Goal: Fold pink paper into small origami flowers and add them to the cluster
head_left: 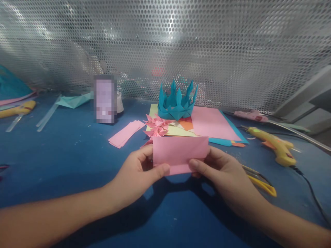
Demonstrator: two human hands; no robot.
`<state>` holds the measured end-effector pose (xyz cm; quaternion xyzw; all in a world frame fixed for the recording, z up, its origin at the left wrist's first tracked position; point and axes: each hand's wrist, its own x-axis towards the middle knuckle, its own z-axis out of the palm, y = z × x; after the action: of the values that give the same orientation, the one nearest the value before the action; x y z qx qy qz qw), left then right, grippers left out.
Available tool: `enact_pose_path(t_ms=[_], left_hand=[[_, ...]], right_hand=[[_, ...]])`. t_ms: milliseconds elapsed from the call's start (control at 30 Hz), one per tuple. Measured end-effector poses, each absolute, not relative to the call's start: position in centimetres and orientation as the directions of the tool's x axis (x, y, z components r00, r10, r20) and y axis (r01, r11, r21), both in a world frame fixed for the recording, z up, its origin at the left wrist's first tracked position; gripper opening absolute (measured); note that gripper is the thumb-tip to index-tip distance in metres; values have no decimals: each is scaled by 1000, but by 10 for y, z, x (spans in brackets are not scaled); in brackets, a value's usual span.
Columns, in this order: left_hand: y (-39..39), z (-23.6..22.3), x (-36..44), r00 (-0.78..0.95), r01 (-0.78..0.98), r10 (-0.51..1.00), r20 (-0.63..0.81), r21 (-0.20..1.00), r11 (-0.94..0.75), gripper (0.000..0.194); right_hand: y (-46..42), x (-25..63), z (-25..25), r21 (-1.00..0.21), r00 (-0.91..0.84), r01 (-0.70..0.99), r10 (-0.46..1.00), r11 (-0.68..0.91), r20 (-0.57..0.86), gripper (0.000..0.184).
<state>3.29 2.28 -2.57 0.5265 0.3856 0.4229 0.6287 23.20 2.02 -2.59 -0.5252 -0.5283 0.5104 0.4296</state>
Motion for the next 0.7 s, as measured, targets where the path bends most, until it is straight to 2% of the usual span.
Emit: enact_pose_path(t_ms=[133, 267, 533, 633, 700], left_hand=[[23, -25, 34, 312, -134, 947, -70, 984, 116, 30], [26, -29, 31, 240, -109, 968, -75, 989, 104, 18], [28, -23, 34, 166, -8, 986, -18, 1000, 20, 24], [25, -31, 25, 62, 76, 985, 159, 984, -164, 26], [20, -50, 9, 0, 187, 929, 370, 913, -364, 30]], right_hand=[[19, 232, -25, -989, -63, 127, 995, -73, -81, 21], [19, 232, -24, -990, -27, 130, 997, -63, -67, 22], [22, 235, -26, -982, -36, 184, 998, -41, -49, 24], [25, 237, -27, -972, -69, 235, 997, -18, -35, 25], [27, 239, -28, -968, -104, 251, 994, -14, -41, 25]])
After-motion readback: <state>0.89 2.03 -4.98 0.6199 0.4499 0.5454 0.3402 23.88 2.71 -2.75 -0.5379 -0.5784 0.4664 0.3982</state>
